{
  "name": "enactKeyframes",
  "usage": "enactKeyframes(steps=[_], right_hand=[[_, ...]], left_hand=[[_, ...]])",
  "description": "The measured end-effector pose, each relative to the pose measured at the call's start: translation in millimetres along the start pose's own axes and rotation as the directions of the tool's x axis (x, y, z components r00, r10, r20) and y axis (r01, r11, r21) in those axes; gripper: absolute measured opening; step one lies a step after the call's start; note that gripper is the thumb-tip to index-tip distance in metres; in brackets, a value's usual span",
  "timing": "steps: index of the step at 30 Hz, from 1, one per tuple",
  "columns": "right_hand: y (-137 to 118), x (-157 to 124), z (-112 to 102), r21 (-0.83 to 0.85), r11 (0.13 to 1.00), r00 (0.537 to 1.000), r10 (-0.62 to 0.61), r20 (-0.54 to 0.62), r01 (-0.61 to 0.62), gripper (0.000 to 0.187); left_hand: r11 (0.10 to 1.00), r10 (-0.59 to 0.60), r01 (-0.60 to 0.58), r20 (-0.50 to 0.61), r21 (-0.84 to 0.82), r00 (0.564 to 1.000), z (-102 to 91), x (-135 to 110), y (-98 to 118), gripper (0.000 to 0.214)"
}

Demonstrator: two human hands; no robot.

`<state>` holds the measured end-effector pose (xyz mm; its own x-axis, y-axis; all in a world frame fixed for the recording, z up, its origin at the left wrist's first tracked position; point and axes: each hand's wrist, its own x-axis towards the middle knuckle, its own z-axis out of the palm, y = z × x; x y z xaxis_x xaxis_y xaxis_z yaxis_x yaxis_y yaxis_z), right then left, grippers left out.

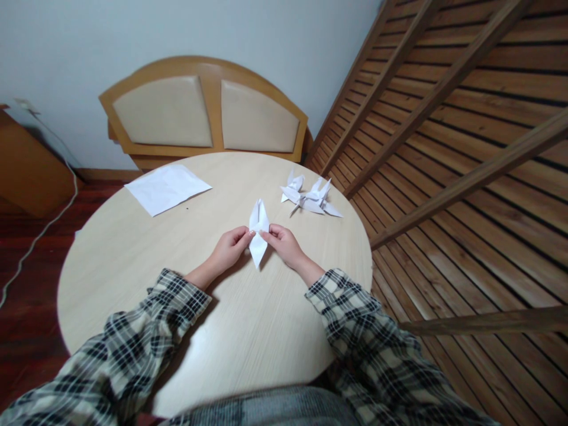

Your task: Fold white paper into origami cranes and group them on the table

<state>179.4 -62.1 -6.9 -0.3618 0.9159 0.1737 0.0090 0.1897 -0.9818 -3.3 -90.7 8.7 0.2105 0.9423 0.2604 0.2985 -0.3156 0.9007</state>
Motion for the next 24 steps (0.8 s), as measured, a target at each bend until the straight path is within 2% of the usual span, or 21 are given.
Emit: enactKeyframes(steps=[4, 8, 11, 13, 15, 19, 24], right_hand=[[-4.1, -0.5, -0.3, -0.009, 0.999, 0.999, -0.049, 0.000, 0.049, 0.045], [-5.2, -0.3, 0.4, 0.025, 0.999, 0.999, -0.039, 0.005, 0.039, 0.041], [-3.9, -0.2, 3.4, 0.076, 0.997, 0.999, -0.032, 0.002, 0.032, 0.039], [-3.2, -0.6, 5.8, 0.101, 0.994, 0.999, -0.047, 0.005, 0.046, 0.037], [-2.9, -1.3, 7.7, 0.110, 0.992, 0.998, -0.058, 0.007, 0.057, 0.035], [-2.4, -1.6, 8.5, 0.143, 0.989, 0.999, -0.048, 0.016, 0.046, 0.035], [-1.4, -0.6, 5.1, 0.145, 0.989, 0.999, -0.037, 0.023, 0.034, 0.031]], left_hand=[[1.000, 0.014, -0.014, -0.028, -0.014, 1.000, -0.2, 1.4, -3.8, 0.035], [0.999, 0.020, -0.022, -0.040, -0.029, 0.999, 0.5, 2.0, -6.5, 0.030], [0.995, 0.004, -0.013, -0.093, -0.103, 0.996, 1.7, 1.5, -6.7, 0.018], [0.992, 0.000, -0.016, -0.127, -0.125, 0.992, 2.2, 0.5, -5.9, 0.020], [0.996, 0.012, -0.023, -0.119, -0.088, 0.993, 2.2, -0.7, -5.0, 0.018], [0.999, 0.043, -0.043, -0.029, -0.020, 0.999, 1.2, -1.5, -5.4, 0.017], [0.998, 0.059, -0.059, -0.039, -0.009, 0.998, -0.2, -0.1, -5.8, 0.025]])
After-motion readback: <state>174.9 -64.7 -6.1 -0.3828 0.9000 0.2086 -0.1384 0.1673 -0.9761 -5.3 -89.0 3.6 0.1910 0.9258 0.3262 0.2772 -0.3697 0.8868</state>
